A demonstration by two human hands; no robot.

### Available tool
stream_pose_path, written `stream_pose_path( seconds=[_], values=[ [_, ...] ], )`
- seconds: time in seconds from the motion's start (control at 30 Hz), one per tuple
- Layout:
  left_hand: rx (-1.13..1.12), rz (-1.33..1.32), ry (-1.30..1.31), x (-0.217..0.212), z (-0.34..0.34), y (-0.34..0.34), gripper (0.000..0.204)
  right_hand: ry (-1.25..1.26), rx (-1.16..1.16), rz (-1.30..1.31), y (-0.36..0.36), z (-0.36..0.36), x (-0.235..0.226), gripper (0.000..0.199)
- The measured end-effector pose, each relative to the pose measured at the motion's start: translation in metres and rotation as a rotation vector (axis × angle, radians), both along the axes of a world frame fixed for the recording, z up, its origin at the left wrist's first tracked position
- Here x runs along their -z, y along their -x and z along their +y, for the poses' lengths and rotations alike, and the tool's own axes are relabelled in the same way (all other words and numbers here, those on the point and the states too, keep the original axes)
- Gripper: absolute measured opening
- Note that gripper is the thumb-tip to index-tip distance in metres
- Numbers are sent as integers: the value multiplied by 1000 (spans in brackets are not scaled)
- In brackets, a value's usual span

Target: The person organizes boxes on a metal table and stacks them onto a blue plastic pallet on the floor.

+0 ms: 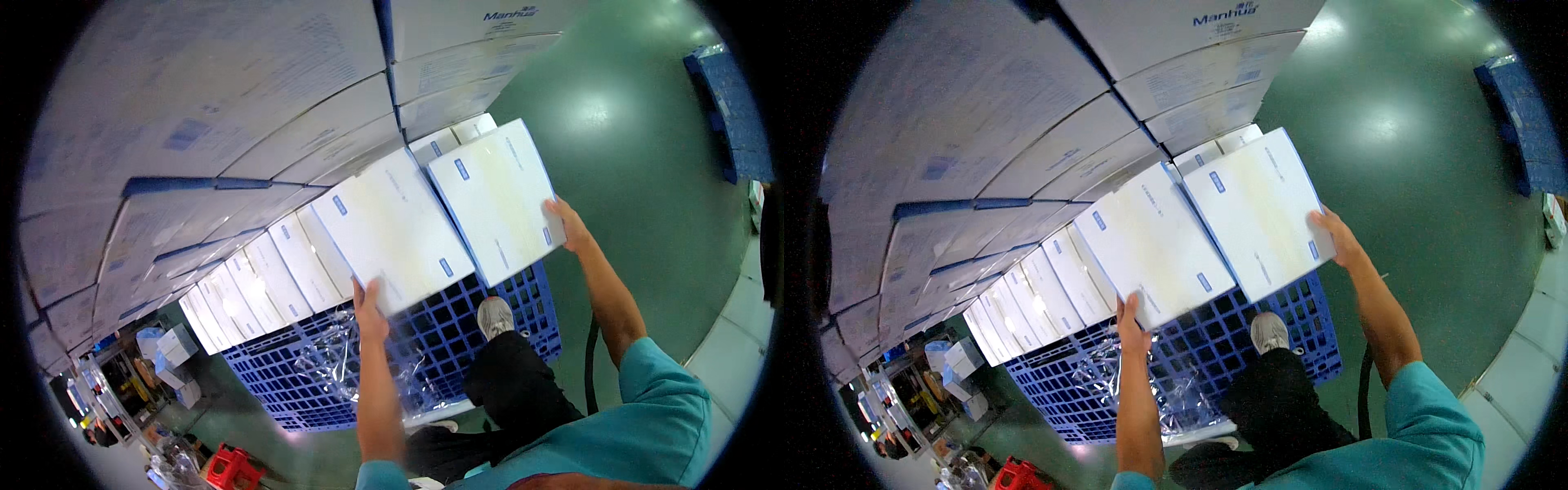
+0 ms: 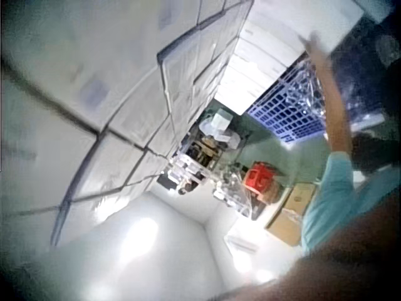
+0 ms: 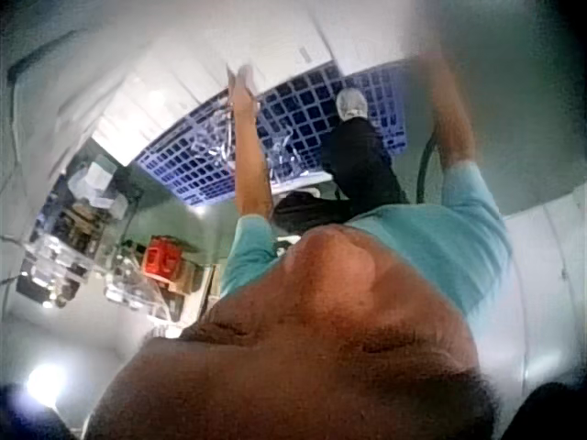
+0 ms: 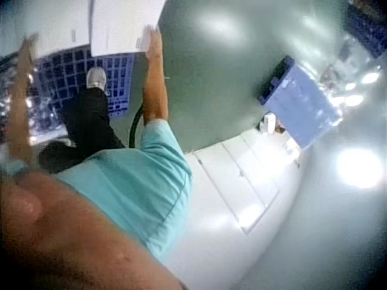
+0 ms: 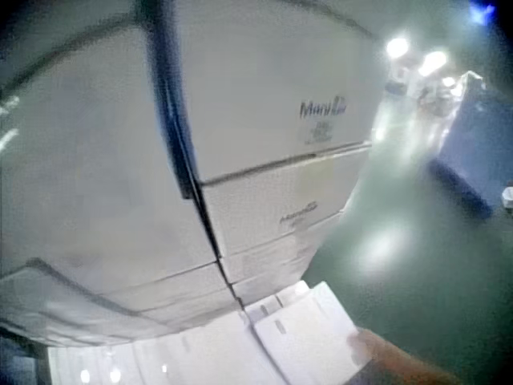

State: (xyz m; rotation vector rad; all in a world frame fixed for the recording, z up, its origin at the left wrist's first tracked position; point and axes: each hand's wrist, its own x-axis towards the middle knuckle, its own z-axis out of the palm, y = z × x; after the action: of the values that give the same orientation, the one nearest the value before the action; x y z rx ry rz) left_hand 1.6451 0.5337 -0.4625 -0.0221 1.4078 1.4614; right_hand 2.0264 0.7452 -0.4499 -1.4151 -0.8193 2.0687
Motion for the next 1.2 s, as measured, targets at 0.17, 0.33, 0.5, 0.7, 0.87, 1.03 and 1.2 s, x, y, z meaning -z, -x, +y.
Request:
stream_pose_path(
  seconds=[0.17, 0.33, 0.5, 0.7, 0.87, 1.03, 1.2],
  values=[
    [-111, -29, -23, 7, 5, -8, 55, -36, 106, -74, 11, 3, -6, 73],
    [-19, -55, -56, -5, 35, 15, 52, -133, 156, 42, 34, 36, 0, 59],
    [-29, -51, -14, 21, 16, 24, 46, 4, 48, 67, 32, 36, 1, 61],
    [9, -81, -70, 2, 29, 19, 54, 21, -50, 77, 19, 37, 12, 63],
    [56, -12, -130, 11, 27, 21, 60, 1, -63, 90, 36, 36, -5, 63],
    [286, 266, -22, 8, 32, 38, 82, -7, -78, 30, 39, 39, 8, 62],
    [170, 622, 8, -50, -13, 58, 73, -167, -156, -560, 28, 26, -66, 69]
  ],
)
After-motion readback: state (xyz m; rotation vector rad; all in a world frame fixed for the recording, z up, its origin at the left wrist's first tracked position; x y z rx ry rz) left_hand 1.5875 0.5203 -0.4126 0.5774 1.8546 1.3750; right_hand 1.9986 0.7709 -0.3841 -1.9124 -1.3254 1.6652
